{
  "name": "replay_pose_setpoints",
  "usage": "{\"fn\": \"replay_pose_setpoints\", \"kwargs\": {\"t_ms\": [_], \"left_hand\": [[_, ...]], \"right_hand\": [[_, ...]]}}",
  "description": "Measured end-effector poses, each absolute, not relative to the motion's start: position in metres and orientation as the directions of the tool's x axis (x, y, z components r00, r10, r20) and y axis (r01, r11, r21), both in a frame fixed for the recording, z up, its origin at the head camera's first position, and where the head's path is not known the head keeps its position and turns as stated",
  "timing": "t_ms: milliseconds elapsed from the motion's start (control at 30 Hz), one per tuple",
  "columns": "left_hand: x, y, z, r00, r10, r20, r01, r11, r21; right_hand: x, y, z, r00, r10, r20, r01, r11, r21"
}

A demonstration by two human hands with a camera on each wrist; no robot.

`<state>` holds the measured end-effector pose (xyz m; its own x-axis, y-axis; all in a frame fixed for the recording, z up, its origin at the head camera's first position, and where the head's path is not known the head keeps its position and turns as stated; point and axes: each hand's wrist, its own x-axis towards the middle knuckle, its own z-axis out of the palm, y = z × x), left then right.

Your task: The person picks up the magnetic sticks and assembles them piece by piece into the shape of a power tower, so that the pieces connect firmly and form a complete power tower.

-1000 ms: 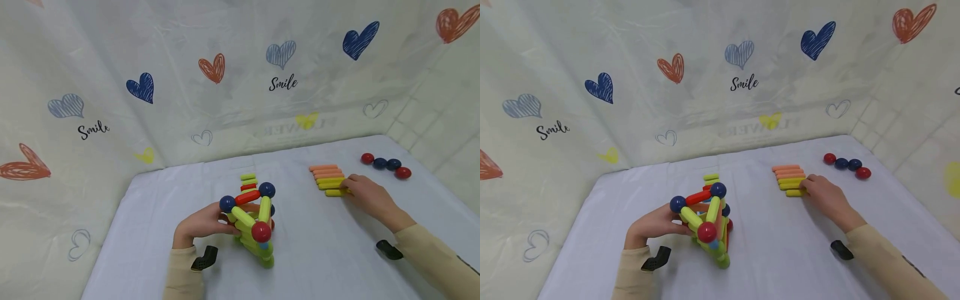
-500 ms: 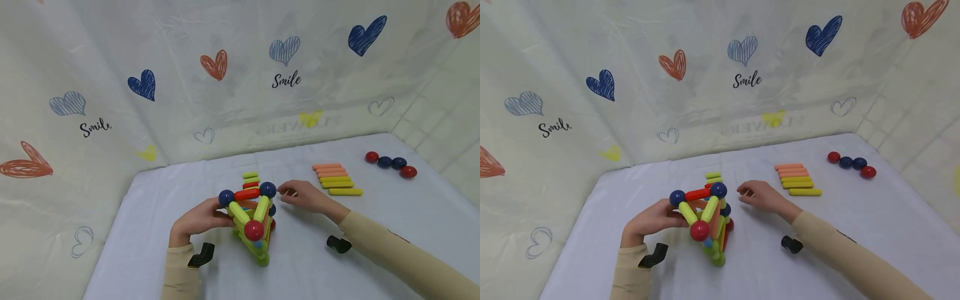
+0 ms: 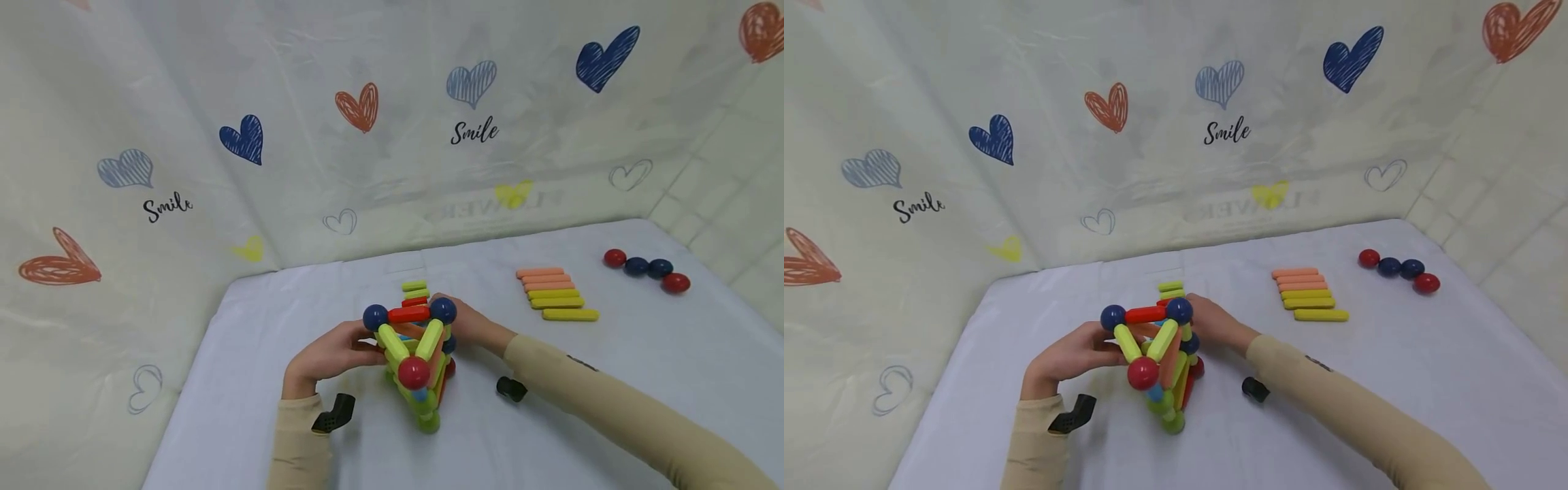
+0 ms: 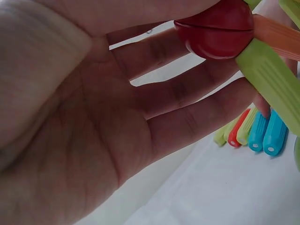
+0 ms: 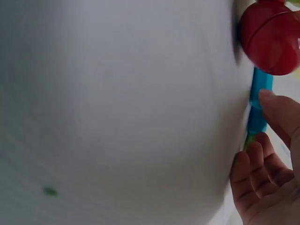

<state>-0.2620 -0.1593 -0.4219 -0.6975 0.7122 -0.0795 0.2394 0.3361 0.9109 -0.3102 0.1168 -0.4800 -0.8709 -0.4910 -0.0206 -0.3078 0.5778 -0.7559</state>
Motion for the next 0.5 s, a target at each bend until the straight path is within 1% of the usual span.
{"fn": "replay_pose_setpoints", "kwargs": {"t_ms": [133,267,367,433,500], "left_hand": [[-0.2614,-0.1562,-0.4191,-0.678,0.729,-0.094,0.228,0.331,0.916],[-0.2608,-0.1537,-0.4189,-0.664,0.741,-0.099,0.23,0.328,0.916],[-0.2608,-0.1532,-0.4198,-0.665,0.741,-0.096,0.231,0.326,0.917],[-0.2607,-0.1529,-0.4201,-0.667,0.739,-0.096,0.227,0.324,0.918],[-0.2608,-0.1524,-0.4203,-0.669,0.737,-0.097,0.226,0.325,0.918]], "right_hand": [[-0.3099,0.115,-0.482,-0.85,-0.527,-0.004,-0.337,0.549,-0.765],[-0.3103,0.1153,-0.4788,-0.796,-0.606,0.014,-0.45,0.575,-0.683],[-0.3118,0.1135,-0.4753,-0.749,-0.662,0.028,-0.525,0.567,-0.635],[-0.3131,0.1105,-0.4737,-0.737,-0.676,0.023,-0.524,0.549,-0.651],[-0.3137,0.1065,-0.4725,-0.732,-0.681,0.012,-0.497,0.522,-0.693]]}}
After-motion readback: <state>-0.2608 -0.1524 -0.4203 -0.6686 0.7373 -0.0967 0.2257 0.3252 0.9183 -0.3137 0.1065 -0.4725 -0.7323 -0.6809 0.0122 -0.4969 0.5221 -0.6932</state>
